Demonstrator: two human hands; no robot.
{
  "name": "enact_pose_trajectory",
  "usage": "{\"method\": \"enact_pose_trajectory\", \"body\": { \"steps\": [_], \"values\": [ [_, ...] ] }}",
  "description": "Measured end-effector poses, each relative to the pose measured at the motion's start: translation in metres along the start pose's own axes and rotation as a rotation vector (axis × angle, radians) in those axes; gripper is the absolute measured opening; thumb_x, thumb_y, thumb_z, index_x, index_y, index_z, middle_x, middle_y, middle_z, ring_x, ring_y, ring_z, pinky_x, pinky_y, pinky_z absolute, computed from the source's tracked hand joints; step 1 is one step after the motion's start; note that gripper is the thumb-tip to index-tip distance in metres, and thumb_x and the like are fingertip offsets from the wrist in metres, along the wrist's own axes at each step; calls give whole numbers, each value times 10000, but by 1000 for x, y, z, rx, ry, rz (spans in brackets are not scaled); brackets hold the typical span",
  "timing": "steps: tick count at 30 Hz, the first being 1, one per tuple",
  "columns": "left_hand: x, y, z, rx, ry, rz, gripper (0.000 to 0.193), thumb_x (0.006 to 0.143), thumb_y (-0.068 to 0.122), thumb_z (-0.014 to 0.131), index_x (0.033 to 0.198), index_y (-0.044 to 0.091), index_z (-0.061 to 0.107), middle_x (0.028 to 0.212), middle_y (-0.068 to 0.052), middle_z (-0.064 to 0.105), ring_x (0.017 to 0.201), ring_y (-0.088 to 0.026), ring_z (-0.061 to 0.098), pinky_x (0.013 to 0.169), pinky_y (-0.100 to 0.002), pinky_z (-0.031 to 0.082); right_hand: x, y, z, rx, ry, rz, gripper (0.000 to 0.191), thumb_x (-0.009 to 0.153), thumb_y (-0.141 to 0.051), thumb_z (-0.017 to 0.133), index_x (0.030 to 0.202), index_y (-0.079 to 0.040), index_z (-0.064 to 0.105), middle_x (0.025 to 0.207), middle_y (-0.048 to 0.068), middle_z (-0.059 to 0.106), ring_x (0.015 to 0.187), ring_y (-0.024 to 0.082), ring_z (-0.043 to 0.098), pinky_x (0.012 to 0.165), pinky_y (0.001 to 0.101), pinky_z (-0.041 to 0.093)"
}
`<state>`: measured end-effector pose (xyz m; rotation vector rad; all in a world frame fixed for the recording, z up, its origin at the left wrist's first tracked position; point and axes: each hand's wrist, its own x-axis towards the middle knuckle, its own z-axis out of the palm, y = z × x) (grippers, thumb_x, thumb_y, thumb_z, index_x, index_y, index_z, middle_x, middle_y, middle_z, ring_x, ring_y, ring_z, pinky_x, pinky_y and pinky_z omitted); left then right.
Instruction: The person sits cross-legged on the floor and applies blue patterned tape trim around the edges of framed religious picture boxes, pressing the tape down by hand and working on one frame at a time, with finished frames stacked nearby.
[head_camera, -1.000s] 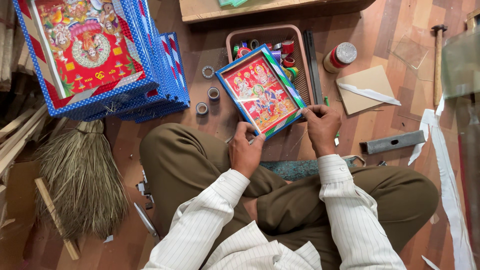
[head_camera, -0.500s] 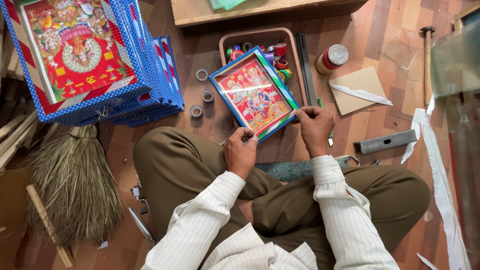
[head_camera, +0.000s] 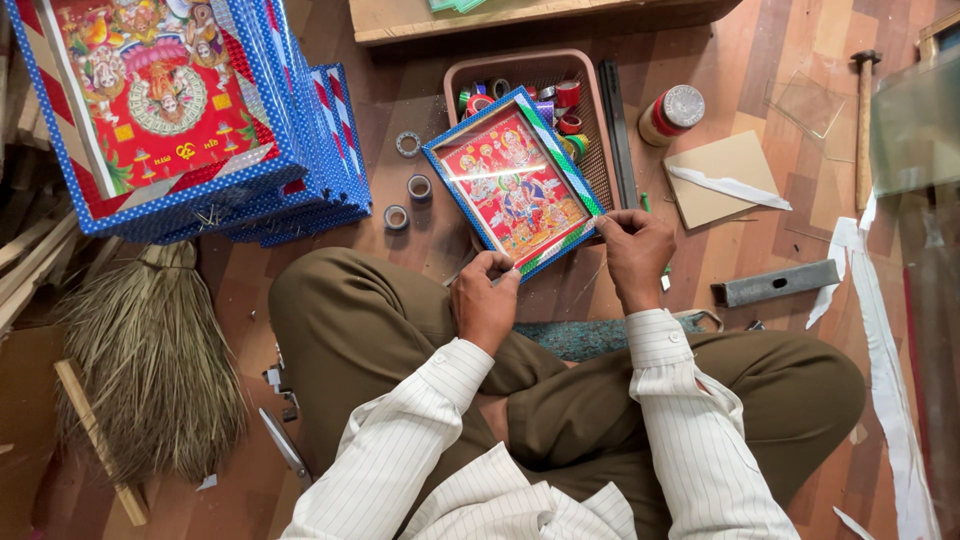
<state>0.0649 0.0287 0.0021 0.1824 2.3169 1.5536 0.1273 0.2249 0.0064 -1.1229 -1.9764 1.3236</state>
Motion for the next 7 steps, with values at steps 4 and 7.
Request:
{"method": "enact_pose_trajectory", "body": {
  "steps": [4,7],
  "values": [
    [-1,1,-1,-6,-9,-26,147,800,110,755,910,17,725,897,-137,774,840,-274,748,797,-374,563,1,6,0,10,2,-7,93,870,-29,780,884,60,758,805,101,769,680,122,720,633,273,595],
    [-1,2,-1,-6,-7,-31,144,798,112,753,907,22,726,898,-138,776,849,-270,752,801,-373,565,-2,14,-21,39,1,-4,87,871,-23,779,885,59,757,809,105,769,683,129,723,640,280,604]
  ]
}}
